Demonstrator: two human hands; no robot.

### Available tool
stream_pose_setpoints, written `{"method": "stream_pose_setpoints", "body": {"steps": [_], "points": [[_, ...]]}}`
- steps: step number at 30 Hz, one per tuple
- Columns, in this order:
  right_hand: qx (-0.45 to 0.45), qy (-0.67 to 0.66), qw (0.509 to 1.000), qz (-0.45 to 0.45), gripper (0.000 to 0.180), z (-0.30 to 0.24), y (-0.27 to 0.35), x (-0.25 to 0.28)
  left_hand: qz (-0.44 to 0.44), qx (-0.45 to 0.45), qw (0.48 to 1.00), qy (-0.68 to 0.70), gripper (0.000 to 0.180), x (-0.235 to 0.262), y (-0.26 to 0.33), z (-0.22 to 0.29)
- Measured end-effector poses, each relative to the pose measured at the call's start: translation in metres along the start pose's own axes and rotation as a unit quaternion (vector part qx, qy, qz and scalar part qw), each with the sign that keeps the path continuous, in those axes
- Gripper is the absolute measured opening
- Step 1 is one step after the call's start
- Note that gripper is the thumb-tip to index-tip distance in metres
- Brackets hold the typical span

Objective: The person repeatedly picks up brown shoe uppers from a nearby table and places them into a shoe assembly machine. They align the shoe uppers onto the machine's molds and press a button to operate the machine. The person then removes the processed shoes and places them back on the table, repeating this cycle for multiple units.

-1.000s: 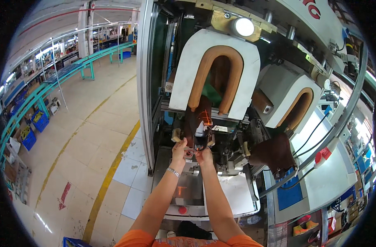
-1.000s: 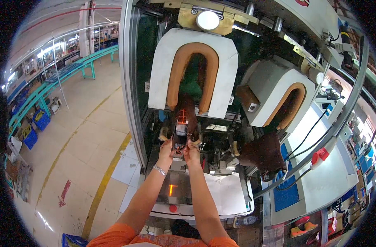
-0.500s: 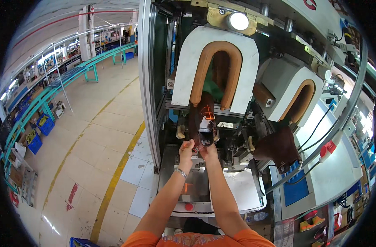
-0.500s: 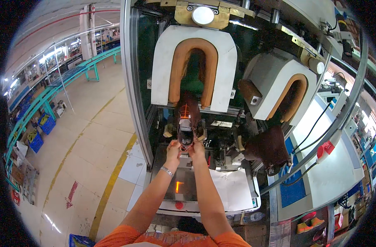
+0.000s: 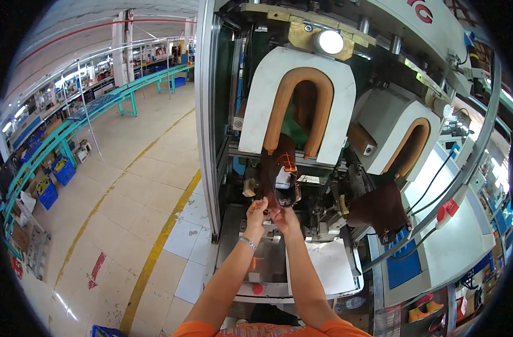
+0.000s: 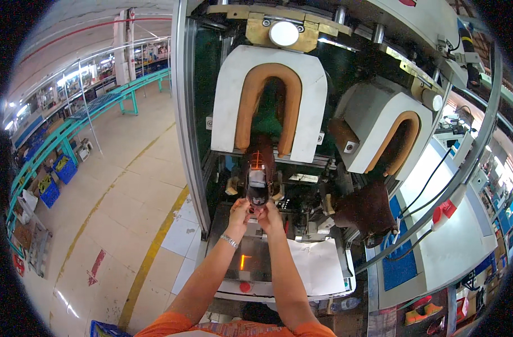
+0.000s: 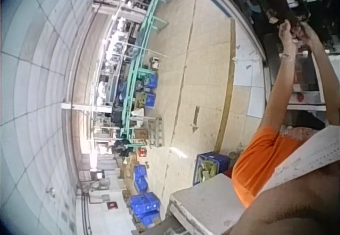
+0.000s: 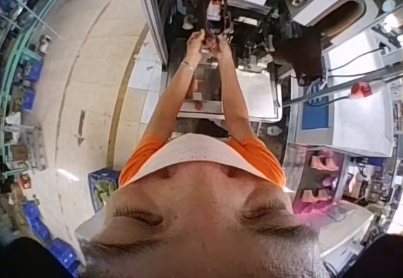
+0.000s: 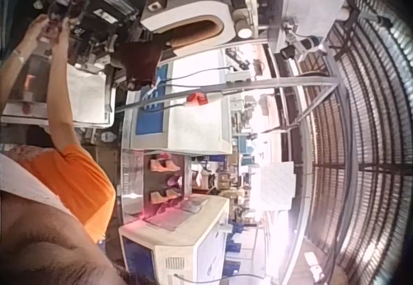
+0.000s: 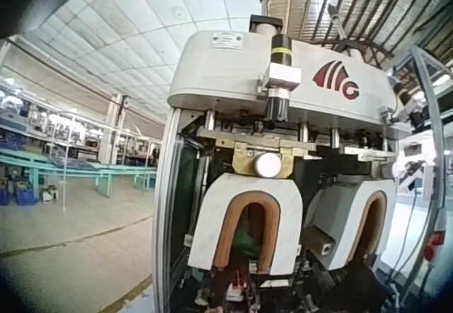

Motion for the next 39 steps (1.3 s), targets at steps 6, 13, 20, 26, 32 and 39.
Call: {"method": "stream_pose_setpoints", "body": {"steps": [6, 13, 20, 26, 32, 39], "points": [[0.020, 0.013, 0.998, 0.050, 0.008, -0.004, 0.002, -0.006, -0.048, -0.008, 0.999, 0.015, 0.008, -0.002, -0.001, 0.007], [0.028, 0.008, 0.999, 0.031, 0.016, 0.008, -0.021, 0.024, -0.054, 0.000, 0.999, 0.002, 0.009, -0.010, 0.005, 0.014], [0.014, 0.026, 0.999, 0.040, 0.017, 0.011, -0.018, 0.023, -0.106, -0.033, 0.994, -0.007, 0.017, 0.013, -0.023, -0.001], [0.000, 0.029, 0.998, 0.052, 0.008, 0.005, -0.008, 0.024, -0.088, -0.146, 0.977, -0.128, 0.019, 0.015, -0.014, 0.010], [0.128, 0.350, 0.927, 0.050, 0.023, -0.065, 0.135, -0.023, -0.067, -0.366, 0.840, -0.396, 0.041, 0.115, 0.080, 0.060], [0.542, 0.505, 0.653, 0.156, 0.005, -0.213, 0.330, -0.079, 0.040, -0.142, 0.899, -0.413, 0.073, 0.370, 0.097, -0.004]]}}
Point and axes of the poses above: each hand's wrist, its own y-axis away from the middle knuckle, its own x-axis out of the back of the hand, z = x × y, the point moved 5 cm from there along -y, towards the middle knuckle, and after that the axes turned 14 degrees about y, right-handed, at the moved point
